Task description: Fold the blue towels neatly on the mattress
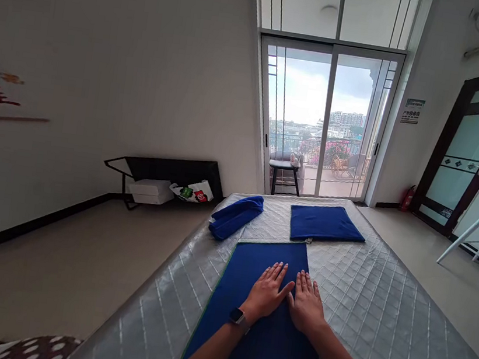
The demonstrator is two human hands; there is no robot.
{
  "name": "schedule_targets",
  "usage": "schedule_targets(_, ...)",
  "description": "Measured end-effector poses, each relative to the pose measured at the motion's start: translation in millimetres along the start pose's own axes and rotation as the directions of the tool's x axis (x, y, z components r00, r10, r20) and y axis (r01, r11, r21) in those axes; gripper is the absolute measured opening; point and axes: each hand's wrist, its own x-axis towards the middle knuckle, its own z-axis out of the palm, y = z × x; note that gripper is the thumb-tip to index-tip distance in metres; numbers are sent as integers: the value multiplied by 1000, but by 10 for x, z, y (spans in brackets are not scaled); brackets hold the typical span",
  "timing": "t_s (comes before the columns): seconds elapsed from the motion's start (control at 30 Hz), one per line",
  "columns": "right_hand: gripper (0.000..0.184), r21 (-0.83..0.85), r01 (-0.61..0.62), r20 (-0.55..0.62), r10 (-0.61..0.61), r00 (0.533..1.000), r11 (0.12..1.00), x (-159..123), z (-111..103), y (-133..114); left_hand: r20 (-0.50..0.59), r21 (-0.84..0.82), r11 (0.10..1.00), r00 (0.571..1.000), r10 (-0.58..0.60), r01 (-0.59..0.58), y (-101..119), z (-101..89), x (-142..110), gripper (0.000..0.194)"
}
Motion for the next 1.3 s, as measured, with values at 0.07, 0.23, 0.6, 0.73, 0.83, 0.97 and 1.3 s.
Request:
schedule_targets(0.07, 70, 25, -6, -7, 7, 1000, 1000, -3, 0, -3, 43, 18, 998, 997, -66, 66, -211, -44, -42, 71)
schedule_targets(0.23, 71, 34, -19, 16, 19, 1000, 999, 1, 0, 9, 67, 73, 971, 970, -234, 229, -893, -124, -264, 76)
schedule_targets(0.6, 71, -43, -13, -1, 13, 1000, 999, 26, -3, 79, -19, 91, 925, 929, -369, 369, -1429, -156, -423, 80)
schedule_targets(0.73, 70, -66, 13, -35, -15, 999, 998, 108, -203, 37, -27, 89, 937, 941, -336, 338, -1375, -209, -398, 81)
schedule_targets(0.83, 70, -64, 32, -59, -36, 998, 997, 308, -341, -19, -9, 85, 943, 946, -323, 322, -1364, -226, -402, 82)
schedule_targets(0.97, 67, -72, 35, -81, -40, 996, 997, 609, -314, -51, -4, 92, 948, 952, -307, 306, -1369, -202, -417, 81)
schedule_targets(1.3, 66, -6, 8, -80, -8, 997, 1000, 709, -88, 21, 45, 145, 937, 944, -327, 318, -1391, -202, -489, 76)
